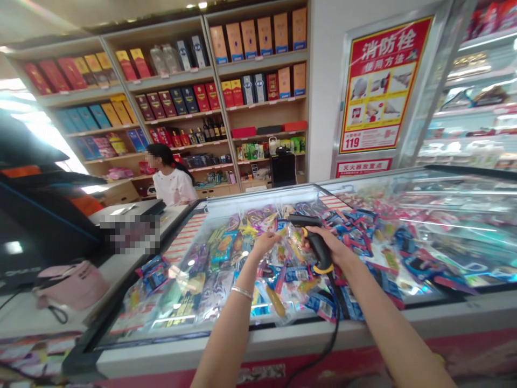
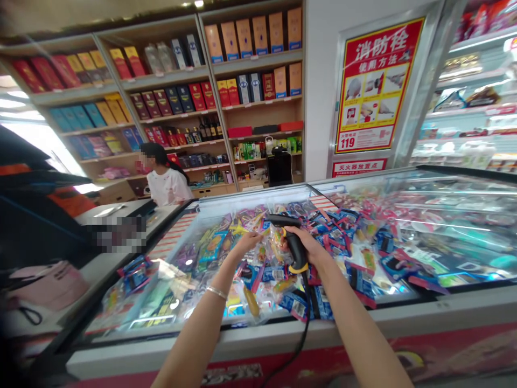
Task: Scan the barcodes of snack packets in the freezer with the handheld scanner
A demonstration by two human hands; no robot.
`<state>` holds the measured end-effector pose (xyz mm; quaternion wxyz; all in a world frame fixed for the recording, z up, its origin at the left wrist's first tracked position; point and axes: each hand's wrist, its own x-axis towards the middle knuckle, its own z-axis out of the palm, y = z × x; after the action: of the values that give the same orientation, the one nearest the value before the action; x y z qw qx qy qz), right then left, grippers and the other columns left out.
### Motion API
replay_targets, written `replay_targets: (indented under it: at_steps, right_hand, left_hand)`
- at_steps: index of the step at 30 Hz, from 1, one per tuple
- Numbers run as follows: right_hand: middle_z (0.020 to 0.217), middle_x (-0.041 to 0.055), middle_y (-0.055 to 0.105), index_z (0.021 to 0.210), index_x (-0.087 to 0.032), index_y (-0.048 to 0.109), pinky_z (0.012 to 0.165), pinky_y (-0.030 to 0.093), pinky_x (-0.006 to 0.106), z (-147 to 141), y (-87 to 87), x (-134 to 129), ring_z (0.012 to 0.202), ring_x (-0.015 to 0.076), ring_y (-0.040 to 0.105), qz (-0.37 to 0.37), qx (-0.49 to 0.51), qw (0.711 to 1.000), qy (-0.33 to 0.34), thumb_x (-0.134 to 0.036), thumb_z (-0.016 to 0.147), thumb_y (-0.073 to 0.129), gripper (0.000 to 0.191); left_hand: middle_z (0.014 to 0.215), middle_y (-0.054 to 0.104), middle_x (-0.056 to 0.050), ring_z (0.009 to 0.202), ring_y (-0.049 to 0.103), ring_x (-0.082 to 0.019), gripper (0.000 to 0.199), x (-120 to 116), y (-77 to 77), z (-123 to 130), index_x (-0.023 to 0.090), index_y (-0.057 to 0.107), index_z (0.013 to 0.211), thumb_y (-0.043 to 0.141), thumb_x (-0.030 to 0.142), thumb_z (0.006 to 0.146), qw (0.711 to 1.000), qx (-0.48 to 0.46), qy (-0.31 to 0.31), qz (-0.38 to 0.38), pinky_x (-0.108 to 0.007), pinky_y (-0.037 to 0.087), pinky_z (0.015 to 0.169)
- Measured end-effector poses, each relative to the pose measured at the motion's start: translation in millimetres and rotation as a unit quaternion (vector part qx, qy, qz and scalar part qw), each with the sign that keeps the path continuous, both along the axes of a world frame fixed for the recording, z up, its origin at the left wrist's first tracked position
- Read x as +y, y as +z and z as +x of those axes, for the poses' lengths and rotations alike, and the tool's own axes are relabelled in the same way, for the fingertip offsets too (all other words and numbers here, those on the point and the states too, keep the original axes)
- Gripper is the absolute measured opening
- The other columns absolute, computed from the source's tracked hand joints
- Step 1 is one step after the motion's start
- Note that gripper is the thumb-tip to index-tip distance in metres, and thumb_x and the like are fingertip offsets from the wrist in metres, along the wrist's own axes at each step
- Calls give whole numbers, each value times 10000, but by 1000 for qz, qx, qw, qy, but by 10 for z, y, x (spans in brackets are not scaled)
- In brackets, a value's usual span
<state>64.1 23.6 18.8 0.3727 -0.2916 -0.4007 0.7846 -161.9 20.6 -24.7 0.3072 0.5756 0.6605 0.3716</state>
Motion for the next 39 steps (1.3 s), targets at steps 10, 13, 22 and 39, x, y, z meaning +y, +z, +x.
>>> replay_targets:
  at_steps: [10,13,22,39]
  right_hand:
    - [467,16,585,735,-129,621,364,448,208,-230,165,74,359,117,521,124,-106,986,45,-312,789,649,193]
    - [477,1,582,768,-147,615,351,433,209,-327,194,111,345,110,498,129,-108,983,70,-338,786,655,196]
    - [540,38,617,762,-133,616,438,454,212,-266,70,62,443,122,549,120,-59,982,130,-423,793,578,293]
    - [538,-36,581,829,-174,547,377,394,196,-329,193,-174,390,89,503,257,-102,955,104,-448,732,669,316]
  left_hand:
    - [836,656,-49,793,593,-168,333,-152,83,-208,141,647,856,579,446,741,988,-130,69,35,-266,469,686]
    - [812,669,-45,802,607,-170,358,-120,84,-273,140,656,828,619,474,705,974,-177,101,99,-261,464,715]
    - [849,712,-74,779,658,-185,532,-154,177,-305,121,659,947,762,472,561,893,-363,143,225,-294,515,703]
    - [786,742,-79,844,680,-251,329,-230,210,-567,179,742,922,644,419,720,938,-3,276,211,-278,491,673]
